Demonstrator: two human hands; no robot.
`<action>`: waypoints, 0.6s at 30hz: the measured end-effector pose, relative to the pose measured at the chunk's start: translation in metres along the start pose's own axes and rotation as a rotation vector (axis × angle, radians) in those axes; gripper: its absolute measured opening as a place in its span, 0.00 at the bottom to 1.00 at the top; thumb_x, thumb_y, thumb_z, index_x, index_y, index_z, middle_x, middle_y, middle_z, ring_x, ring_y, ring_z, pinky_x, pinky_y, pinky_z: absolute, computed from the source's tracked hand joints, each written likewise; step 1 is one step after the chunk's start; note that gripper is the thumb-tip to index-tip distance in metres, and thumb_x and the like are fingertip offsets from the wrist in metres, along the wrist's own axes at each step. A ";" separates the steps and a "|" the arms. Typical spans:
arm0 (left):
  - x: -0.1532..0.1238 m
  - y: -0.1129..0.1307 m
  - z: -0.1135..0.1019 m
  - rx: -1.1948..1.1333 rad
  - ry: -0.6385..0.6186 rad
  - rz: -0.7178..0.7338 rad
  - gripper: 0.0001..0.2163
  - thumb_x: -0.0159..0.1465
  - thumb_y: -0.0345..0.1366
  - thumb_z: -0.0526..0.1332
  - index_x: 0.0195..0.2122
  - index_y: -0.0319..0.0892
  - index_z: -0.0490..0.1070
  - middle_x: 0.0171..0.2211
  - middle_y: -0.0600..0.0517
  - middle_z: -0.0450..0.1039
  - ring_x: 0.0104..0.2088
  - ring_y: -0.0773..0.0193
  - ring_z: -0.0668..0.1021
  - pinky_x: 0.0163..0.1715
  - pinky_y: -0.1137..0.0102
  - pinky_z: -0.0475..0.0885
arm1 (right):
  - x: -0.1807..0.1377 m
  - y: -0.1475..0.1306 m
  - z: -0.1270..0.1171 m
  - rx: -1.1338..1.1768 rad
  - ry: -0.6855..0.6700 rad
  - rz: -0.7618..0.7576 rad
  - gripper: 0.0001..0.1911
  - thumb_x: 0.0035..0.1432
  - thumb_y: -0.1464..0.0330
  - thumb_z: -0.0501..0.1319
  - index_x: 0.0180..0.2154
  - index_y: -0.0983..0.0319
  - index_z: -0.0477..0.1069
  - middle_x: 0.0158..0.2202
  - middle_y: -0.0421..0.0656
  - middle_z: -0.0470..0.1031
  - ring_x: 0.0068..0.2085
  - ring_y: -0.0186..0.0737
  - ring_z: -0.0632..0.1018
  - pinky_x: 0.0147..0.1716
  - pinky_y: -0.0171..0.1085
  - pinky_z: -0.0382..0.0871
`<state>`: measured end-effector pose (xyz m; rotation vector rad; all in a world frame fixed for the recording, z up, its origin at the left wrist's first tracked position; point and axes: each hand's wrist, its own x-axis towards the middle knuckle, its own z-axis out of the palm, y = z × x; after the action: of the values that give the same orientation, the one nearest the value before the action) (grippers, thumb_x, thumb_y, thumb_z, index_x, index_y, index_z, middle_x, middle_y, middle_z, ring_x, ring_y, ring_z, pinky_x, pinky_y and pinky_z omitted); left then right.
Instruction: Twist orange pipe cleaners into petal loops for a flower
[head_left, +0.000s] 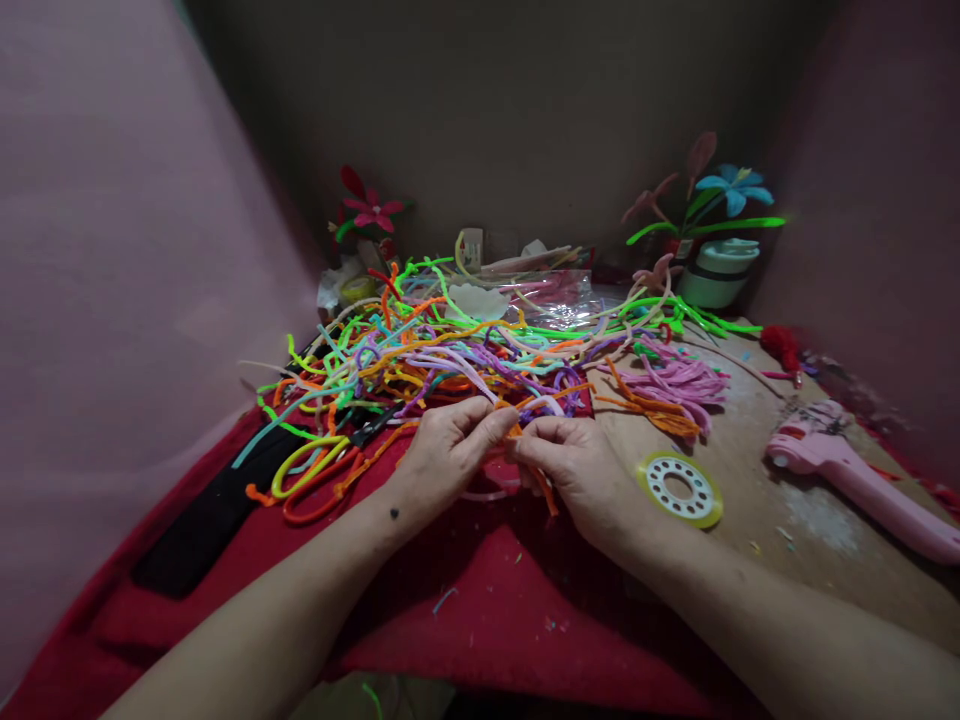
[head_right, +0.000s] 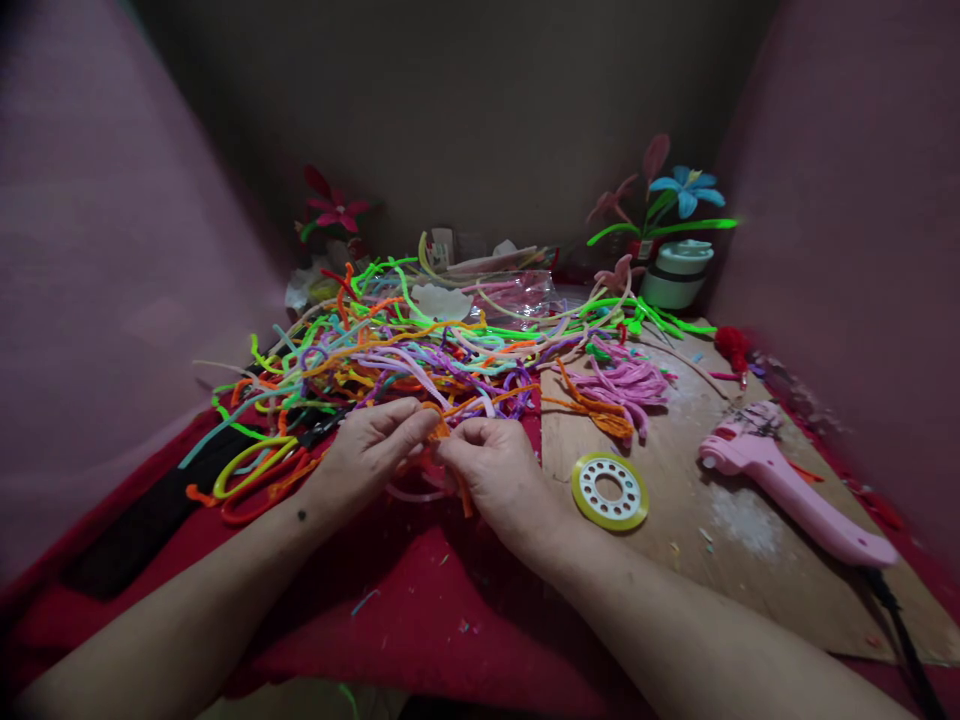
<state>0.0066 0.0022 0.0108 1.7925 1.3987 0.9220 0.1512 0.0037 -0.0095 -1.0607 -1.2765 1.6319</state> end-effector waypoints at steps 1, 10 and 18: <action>0.000 0.001 0.000 -0.016 -0.030 -0.010 0.15 0.60 0.42 0.55 0.20 0.39 0.62 0.19 0.58 0.58 0.20 0.73 0.61 0.20 0.77 0.57 | 0.000 0.000 -0.001 0.015 0.012 -0.006 0.13 0.47 0.68 0.58 0.15 0.63 0.62 0.11 0.34 0.60 0.13 0.25 0.59 0.13 0.29 0.51; 0.003 0.002 -0.002 -0.142 -0.113 -0.068 0.11 0.57 0.40 0.59 0.23 0.38 0.63 0.19 0.58 0.62 0.20 0.73 0.64 0.19 0.78 0.59 | 0.002 0.001 -0.003 0.052 0.071 0.013 0.13 0.47 0.67 0.59 0.16 0.63 0.62 0.12 0.33 0.59 0.14 0.25 0.59 0.13 0.28 0.50; -0.003 -0.006 0.001 0.181 -0.003 0.183 0.10 0.61 0.37 0.56 0.27 0.38 0.70 0.20 0.57 0.66 0.21 0.73 0.67 0.22 0.78 0.62 | 0.005 0.005 -0.003 0.083 0.077 0.008 0.15 0.49 0.63 0.60 0.18 0.63 0.61 0.13 0.33 0.61 0.14 0.24 0.58 0.14 0.29 0.49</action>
<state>0.0037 0.0007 0.0052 2.0844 1.3697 0.9086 0.1514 0.0085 -0.0157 -1.0686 -1.1460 1.6199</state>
